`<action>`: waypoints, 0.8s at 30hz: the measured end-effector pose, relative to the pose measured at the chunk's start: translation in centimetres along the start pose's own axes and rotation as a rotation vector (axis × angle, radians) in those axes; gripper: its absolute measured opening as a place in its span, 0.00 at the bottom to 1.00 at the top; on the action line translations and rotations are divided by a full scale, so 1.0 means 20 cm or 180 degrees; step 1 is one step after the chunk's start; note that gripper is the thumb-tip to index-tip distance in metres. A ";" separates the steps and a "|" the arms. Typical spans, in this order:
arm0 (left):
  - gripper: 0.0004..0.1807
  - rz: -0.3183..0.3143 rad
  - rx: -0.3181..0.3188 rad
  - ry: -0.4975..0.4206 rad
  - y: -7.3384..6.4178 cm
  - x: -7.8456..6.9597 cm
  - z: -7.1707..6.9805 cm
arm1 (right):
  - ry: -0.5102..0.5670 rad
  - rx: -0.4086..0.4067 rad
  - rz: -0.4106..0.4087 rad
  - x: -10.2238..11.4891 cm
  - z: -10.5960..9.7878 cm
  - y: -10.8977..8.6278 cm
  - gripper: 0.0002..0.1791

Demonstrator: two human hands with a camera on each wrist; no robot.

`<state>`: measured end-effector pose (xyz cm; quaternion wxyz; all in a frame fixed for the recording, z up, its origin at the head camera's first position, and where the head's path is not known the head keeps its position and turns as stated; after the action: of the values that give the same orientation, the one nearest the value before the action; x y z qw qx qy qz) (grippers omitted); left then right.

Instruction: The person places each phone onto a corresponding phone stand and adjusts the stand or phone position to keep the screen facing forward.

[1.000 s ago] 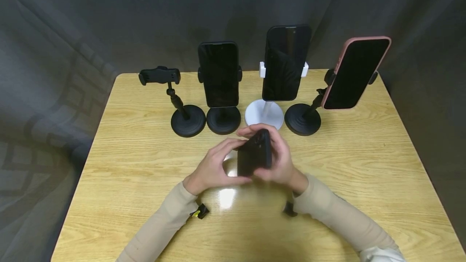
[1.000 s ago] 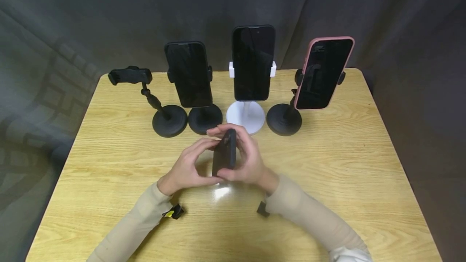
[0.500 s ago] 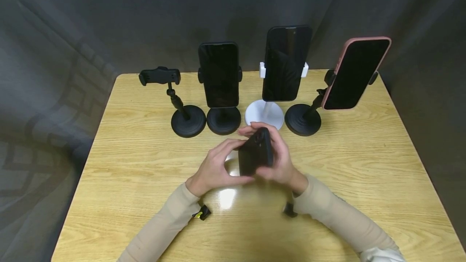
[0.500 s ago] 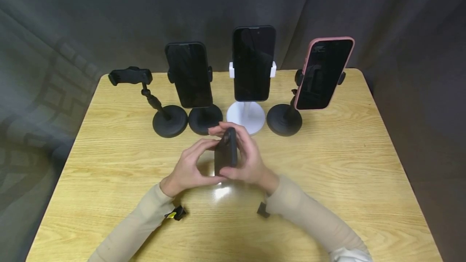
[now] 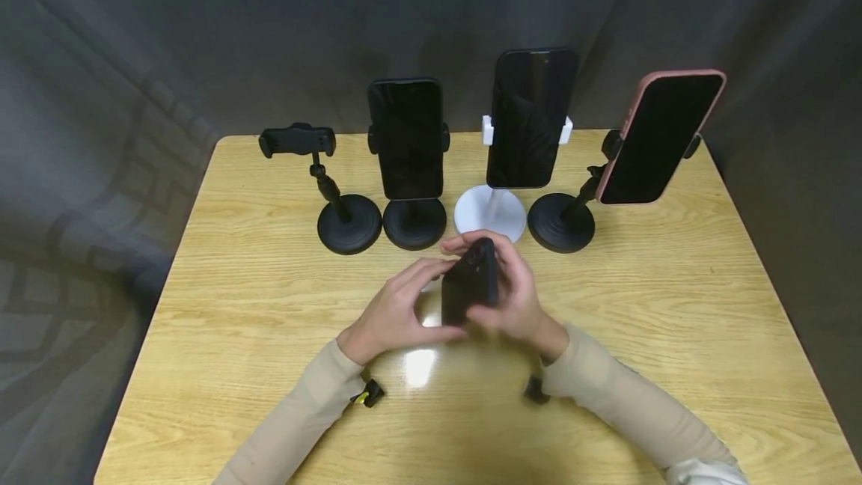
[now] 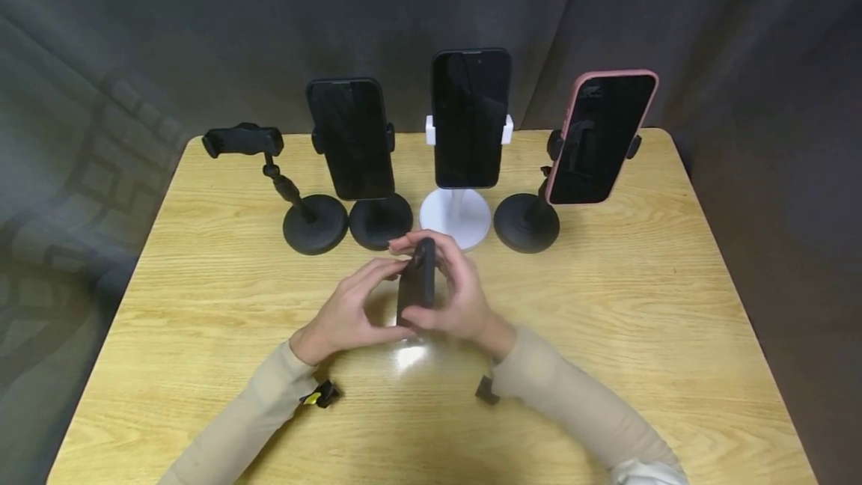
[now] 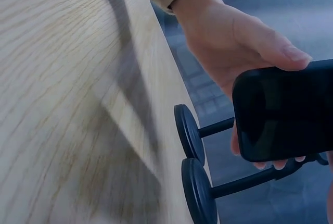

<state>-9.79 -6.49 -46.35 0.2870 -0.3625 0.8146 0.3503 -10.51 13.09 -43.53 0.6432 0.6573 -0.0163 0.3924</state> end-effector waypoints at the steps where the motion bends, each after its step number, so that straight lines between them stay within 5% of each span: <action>1: 0.51 -0.0026 0.0040 0.0058 0.00 0.00 -0.01 | -0.0010 -0.0013 -0.0019 0.00 0.00 0.00 0.43; 7: 0.47 -0.0001 0.0003 0.0517 -0.03 0.02 -0.09 | -0.0091 -0.0122 -0.0065 -0.01 -0.01 -0.01 0.44; 16: 0.20 0.0658 -0.0915 0.0961 -0.04 0.02 -0.28 | -0.0083 -0.0159 0.0029 0.01 -0.03 -0.04 0.44; 24: 0.13 0.1048 -0.1130 0.1411 -0.03 0.01 -0.49 | -0.0095 -0.0131 0.0025 0.01 -0.03 -0.05 0.44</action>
<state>-11.56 -14.45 -40.98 -0.0255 -0.3377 0.8311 0.4412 -10.19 13.81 -44.36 0.6548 0.6496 -0.0366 0.3847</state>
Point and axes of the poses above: each hand's wrist, its own y-axis towards the middle knuckle, its own z-axis out of the palm, x = y × z, the point moved 1 cm from there along y, towards the middle knuckle, and after that the axes turned 12 degrees about -z, right-handed, at the moved point
